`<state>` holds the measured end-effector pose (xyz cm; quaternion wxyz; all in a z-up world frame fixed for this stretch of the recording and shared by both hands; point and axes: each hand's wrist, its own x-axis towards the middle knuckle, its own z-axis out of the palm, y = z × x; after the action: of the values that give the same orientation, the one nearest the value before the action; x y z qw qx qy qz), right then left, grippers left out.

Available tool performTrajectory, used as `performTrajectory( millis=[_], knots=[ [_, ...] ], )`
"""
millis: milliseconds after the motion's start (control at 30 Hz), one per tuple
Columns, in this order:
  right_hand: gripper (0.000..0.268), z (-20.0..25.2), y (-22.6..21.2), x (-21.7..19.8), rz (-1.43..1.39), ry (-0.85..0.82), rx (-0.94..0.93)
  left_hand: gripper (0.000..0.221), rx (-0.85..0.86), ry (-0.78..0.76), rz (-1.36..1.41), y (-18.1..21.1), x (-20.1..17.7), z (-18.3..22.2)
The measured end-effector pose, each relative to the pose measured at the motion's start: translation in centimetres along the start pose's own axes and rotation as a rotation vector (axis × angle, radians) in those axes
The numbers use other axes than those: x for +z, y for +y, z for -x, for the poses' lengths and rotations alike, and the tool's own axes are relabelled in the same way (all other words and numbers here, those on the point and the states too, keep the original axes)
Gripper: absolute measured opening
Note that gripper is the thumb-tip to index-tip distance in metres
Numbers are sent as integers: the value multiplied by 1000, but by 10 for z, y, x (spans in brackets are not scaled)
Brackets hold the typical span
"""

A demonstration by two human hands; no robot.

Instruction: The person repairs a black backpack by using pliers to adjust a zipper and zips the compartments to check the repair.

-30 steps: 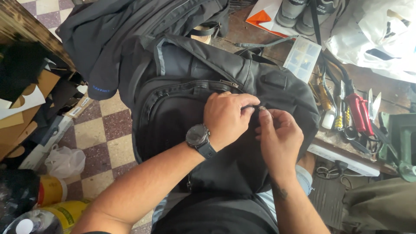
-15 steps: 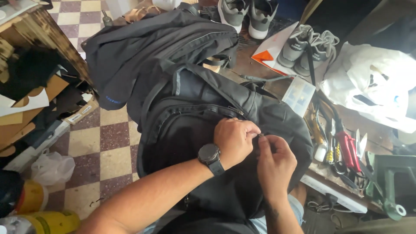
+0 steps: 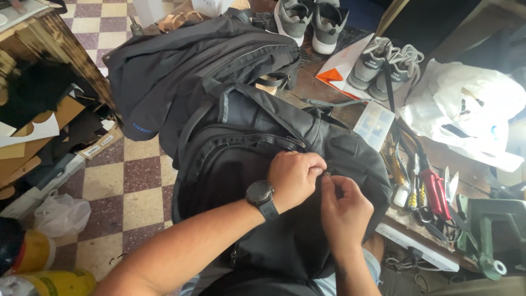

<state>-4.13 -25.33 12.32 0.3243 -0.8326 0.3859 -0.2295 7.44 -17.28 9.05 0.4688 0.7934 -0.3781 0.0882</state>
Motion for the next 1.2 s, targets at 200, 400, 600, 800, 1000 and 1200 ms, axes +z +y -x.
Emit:
performTrajectory(
  millis=[200,400,600,800,1000,1200],
  knots=[
    [19,-8,27,13,130,208,-240,17,-255,-167,5,13,-11,-8],
    [13,-7,35,17,111,259,-303,14,-398,-114,46,15,-5,-8],
    [13,-3,32,17,98,241,-233,19,-454,-138,94,22,-11,-7],
    [17,-1,20,7,44,173,-194,25,-438,-222,177,27,-26,-7],
    [22,-1,10,-1,4,112,-101,30,71,126,-102,22,-22,15],
    [20,1,6,0,-1,115,-99,12,88,93,-233,16,-12,21]
  ],
)
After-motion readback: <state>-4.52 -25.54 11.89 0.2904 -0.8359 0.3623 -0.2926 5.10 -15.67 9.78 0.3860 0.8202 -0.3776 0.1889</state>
